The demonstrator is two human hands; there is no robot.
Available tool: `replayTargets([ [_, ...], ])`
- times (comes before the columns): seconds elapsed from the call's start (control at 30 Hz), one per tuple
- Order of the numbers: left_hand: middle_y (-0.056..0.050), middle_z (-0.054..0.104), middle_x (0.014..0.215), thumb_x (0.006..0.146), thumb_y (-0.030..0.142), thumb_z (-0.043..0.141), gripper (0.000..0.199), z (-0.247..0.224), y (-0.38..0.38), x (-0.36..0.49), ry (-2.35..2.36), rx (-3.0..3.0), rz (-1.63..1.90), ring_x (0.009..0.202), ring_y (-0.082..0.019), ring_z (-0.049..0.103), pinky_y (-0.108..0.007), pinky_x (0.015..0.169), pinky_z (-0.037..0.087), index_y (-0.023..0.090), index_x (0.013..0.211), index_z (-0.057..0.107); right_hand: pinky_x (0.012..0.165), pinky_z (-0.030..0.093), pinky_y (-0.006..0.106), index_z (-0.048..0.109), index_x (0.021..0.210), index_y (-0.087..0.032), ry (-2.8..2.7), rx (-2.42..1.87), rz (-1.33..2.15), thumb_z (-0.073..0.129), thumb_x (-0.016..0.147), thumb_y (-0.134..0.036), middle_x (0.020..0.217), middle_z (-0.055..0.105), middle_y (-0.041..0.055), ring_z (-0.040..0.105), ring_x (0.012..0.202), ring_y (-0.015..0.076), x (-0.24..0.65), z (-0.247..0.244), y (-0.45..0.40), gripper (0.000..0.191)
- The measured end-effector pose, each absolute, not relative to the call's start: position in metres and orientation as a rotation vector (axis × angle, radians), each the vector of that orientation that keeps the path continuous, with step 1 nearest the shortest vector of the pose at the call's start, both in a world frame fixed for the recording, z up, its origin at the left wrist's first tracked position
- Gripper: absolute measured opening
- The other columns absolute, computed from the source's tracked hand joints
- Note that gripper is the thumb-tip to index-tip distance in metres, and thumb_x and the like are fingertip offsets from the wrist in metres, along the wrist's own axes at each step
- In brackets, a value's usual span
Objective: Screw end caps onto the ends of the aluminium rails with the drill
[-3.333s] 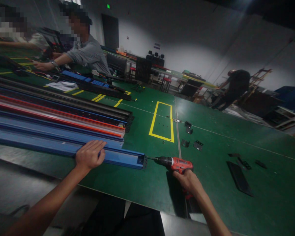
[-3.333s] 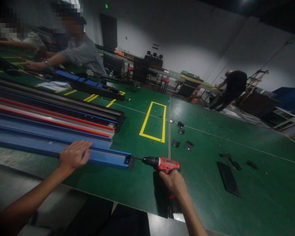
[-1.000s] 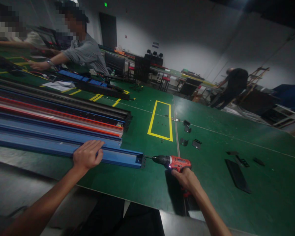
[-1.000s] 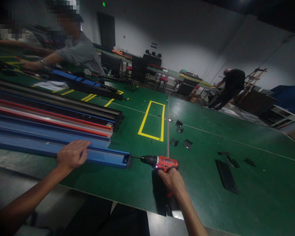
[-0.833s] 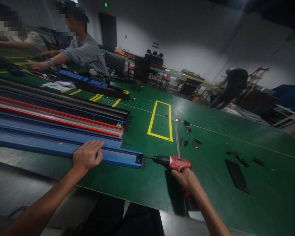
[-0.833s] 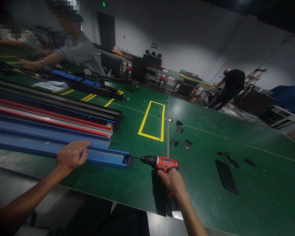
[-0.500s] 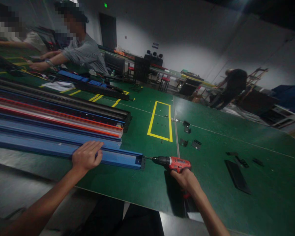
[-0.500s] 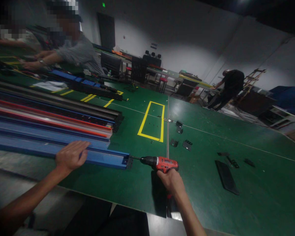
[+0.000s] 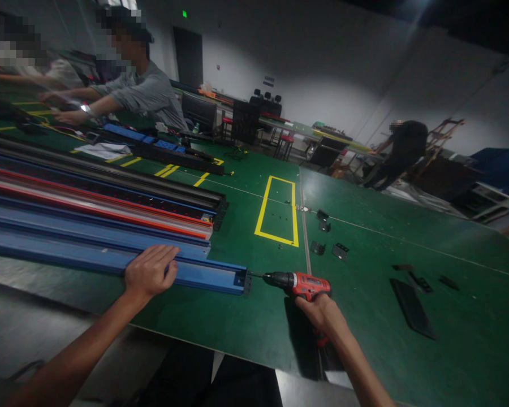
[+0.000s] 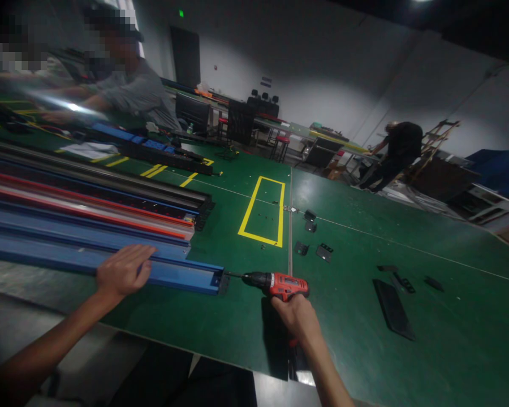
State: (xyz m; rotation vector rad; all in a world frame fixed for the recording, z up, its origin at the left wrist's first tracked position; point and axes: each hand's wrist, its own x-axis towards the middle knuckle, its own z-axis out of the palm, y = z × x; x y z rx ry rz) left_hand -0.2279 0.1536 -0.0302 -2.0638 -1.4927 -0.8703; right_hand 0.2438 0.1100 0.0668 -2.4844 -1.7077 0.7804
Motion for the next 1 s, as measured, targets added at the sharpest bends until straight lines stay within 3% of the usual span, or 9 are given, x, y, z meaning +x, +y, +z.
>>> replayTargets([
  [0.4, -0.014, 0.08, 0.108, 0.094, 0.028, 0.044, 0.042, -0.0274, 0.1531, -0.2253, -1.479, -2.039, -0.811, 0.103, -0.033, 0.074, -0.048, 0.102, 0.051, 0.012, 0.109, 0.08, 0.06, 0.04, 0.027, 0.064, 0.07, -0.021, -1.696, -2.471, 0.795, 0.059, 0.087, -0.047, 0.07, 0.071, 0.007, 0.064, 0.062, 0.0185, 0.2433, 0.0683, 0.1092, 0.032],
  [1.0, -0.009, 0.081, 0.107, 0.093, 0.029, 0.045, 0.04, -0.0227, 0.1517, -0.223, -1.501, -2.02, -0.82, 0.101, -0.03, 0.076, -0.045, 0.101, 0.053, 0.017, 0.107, 0.081, 0.066, 0.045, 0.029, 0.067, 0.075, -0.02, -1.698, -2.502, 0.785, 0.059, 0.086, -0.05, 0.074, 0.073, 0.009, 0.069, 0.069, 0.0218, 0.2475, 0.0616, 0.1115, 0.033],
])
